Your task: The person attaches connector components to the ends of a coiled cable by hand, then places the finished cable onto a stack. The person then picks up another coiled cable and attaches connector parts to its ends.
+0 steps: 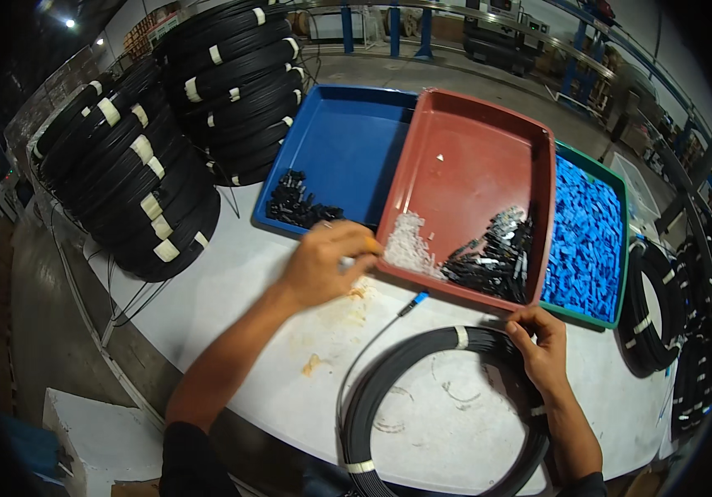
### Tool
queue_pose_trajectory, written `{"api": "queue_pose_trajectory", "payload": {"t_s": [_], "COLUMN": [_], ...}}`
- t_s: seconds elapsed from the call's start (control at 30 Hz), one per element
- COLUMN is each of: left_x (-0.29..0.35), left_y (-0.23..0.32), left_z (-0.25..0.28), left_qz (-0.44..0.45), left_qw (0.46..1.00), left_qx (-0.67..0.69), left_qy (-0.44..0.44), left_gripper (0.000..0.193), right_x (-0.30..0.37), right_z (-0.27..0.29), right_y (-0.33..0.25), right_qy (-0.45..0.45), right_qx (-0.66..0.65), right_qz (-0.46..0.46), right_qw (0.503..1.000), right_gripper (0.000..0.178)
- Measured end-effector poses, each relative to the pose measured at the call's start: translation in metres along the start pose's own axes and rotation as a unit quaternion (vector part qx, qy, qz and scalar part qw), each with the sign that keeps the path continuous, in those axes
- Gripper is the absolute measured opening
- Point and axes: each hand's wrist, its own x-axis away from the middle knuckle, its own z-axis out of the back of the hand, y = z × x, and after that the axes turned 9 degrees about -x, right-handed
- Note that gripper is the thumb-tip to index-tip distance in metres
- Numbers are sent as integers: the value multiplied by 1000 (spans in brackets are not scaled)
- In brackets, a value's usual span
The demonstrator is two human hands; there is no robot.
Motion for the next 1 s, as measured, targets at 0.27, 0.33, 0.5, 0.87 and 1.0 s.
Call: {"api": "queue_pose_trajectory", "payload": {"t_s": [0.27, 0.33, 0.5, 0.87, 1.0], "left_x": [3, -1, -25, -37, -40], "left_y": [-140, -154, -163, -178, -181], "left_z": [65, 68, 65, 61, 55], "left_qz": [95, 85, 65, 73, 46], "left_qw": [985, 982, 985, 957, 961], "left_qx": [-136, -162, -140, -276, -258], "left_qy": [-36, -53, -80, -58, -83], "left_gripper": [21, 25, 24, 14, 17], "right_x": [-1, 0, 4, 2, 2], "right_z": [-5, -7, -2, 3, 6], "right_y": [0, -1, 1, -1, 1], "right_qy": [38, 41, 53, 77, 75], "right_qx": [22, 13, 30, -32, -30], "right_qz": [2, -12, -26, -77, -84], "right_qw": [999, 999, 998, 994, 993], "right_gripper": [9, 10, 15, 16, 16]}}
